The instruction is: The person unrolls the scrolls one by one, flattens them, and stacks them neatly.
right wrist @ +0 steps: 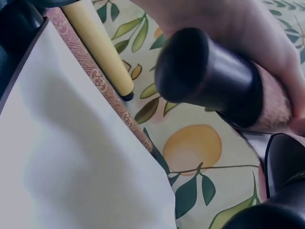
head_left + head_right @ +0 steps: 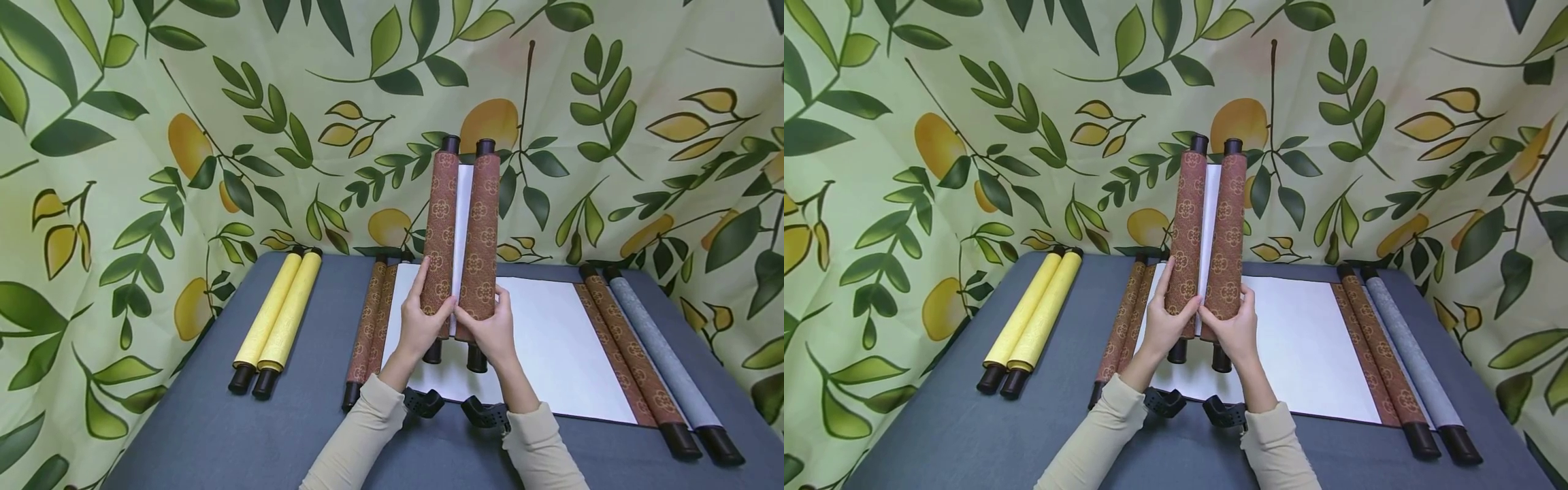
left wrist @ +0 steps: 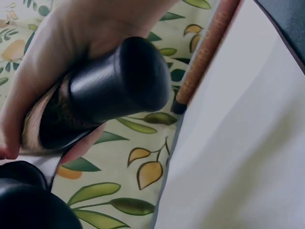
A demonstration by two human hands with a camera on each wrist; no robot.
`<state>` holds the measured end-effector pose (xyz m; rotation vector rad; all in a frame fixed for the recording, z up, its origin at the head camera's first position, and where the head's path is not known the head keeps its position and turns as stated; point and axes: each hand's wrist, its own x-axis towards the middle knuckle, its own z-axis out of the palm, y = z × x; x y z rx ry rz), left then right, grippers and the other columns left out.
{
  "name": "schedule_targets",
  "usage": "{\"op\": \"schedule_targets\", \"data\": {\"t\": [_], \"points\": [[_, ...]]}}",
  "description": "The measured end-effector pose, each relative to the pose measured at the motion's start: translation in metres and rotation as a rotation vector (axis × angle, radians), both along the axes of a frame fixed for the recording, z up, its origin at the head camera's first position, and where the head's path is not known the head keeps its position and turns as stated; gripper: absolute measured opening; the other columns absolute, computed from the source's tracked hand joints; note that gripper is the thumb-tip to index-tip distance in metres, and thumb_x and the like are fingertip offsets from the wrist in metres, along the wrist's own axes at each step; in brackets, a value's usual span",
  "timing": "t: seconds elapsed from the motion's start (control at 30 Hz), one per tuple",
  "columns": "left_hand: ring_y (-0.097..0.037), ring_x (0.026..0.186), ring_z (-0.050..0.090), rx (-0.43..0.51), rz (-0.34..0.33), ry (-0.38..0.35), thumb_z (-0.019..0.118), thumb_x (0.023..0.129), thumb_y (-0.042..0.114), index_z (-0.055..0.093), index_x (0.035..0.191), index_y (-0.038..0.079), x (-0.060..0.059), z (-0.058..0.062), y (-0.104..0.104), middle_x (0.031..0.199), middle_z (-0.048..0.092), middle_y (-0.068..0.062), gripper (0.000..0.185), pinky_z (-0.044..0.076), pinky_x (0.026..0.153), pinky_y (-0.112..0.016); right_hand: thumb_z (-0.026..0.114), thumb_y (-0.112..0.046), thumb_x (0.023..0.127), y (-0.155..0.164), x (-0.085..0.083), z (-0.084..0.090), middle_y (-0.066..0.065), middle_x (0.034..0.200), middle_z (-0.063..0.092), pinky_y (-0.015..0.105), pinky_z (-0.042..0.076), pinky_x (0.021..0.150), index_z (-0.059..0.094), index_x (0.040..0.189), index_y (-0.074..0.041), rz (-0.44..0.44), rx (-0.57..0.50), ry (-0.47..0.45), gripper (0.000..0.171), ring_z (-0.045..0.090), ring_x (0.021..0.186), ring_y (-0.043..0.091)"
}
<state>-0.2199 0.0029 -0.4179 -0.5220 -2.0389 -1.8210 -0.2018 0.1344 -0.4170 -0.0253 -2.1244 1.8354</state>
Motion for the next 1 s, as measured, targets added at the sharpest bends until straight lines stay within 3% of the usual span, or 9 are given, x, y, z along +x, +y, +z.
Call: {"op": "schedule_targets", "data": {"t": [0.1, 0.23, 0.47, 0.7, 0.83, 0.9, 1.0], "points": [[-0.031, 0.116, 0.063, 0.005, 0.001, -0.035, 0.070, 0.086, 0.015, 0.022, 0.154, 0.014, -0.001, -0.001, -0.002, 0.140, 0.053, -0.018, 0.083, 0.056, 0.091, -0.038, 0.075, -0.004, 0.079, 0.003, -0.001, 0.000, 0.032, 0.121, 0.057, 0.015, 0.054, 0.064, 0.027, 0.134, 0.003, 0.008, -0.006, -0.048, 0.073, 0.059, 0.074, -0.009], [-0.033, 0.100, 0.068, -0.017, 0.012, -0.095, 0.069, 0.086, 0.018, 0.033, 0.144, 0.001, -0.002, -0.001, -0.004, 0.119, 0.064, -0.023, 0.070, 0.058, 0.080, -0.032, 0.073, -0.003, 0.080, 0.007, -0.001, 0.001, 0.033, 0.120, 0.057, 0.016, 0.054, 0.064, 0.029, 0.129, 0.004, 0.013, 0.000, -0.063, 0.065, 0.059, 0.074, -0.007], [-0.033, 0.103, 0.066, -0.040, -0.031, -0.223, 0.066, 0.089, 0.020, 0.043, 0.137, 0.002, -0.005, 0.002, -0.009, 0.120, 0.062, -0.022, 0.056, 0.057, 0.081, -0.036, 0.069, -0.003, 0.084, 0.012, -0.001, -0.001, 0.029, 0.117, 0.058, 0.019, 0.055, 0.064, 0.036, 0.130, 0.001, 0.022, -0.013, -0.085, 0.057, 0.062, 0.073, -0.007], [-0.038, 0.102, 0.066, -0.056, -0.041, -0.353, 0.064, 0.087, 0.018, 0.043, 0.134, -0.002, -0.009, 0.001, -0.016, 0.118, 0.062, -0.027, 0.055, 0.057, 0.081, -0.041, 0.067, -0.019, 0.089, 0.025, -0.002, -0.001, 0.022, 0.129, 0.054, 0.021, 0.050, 0.076, 0.040, 0.138, -0.005, 0.089, 0.049, -0.270, 0.058, 0.060, 0.089, 0.004], [-0.038, 0.100, 0.066, -0.074, -0.026, -0.410, 0.063, 0.086, 0.016, 0.041, 0.134, -0.005, -0.010, -0.001, -0.015, 0.117, 0.061, -0.029, 0.057, 0.057, 0.080, -0.040, 0.066, -0.018, 0.090, 0.029, -0.001, 0.000, 0.026, 0.133, 0.053, 0.025, 0.049, 0.078, 0.039, 0.141, -0.002, 0.114, 0.067, -0.366, 0.060, 0.063, 0.097, 0.016], [-0.035, 0.097, 0.066, -0.081, -0.003, -0.415, 0.061, 0.085, 0.015, 0.041, 0.134, -0.006, -0.010, -0.003, -0.012, 0.116, 0.061, -0.028, 0.057, 0.056, 0.077, -0.037, 0.063, -0.014, 0.091, 0.027, -0.002, -0.001, 0.027, 0.134, 0.051, 0.027, 0.050, 0.080, 0.037, 0.141, 0.001, 0.116, 0.059, -0.395, 0.058, 0.063, 0.100, 0.020], [-0.026, 0.085, 0.066, -0.095, 0.068, -0.366, 0.059, 0.083, 0.016, 0.043, 0.131, -0.007, -0.010, -0.008, -0.008, 0.108, 0.064, -0.026, 0.055, 0.052, 0.068, -0.028, 0.056, -0.009, 0.093, 0.022, -0.004, -0.004, 0.030, 0.133, 0.050, 0.031, 0.053, 0.083, 0.035, 0.140, 0.006, 0.108, 0.039, -0.405, 0.054, 0.063, 0.104, 0.025]]}}
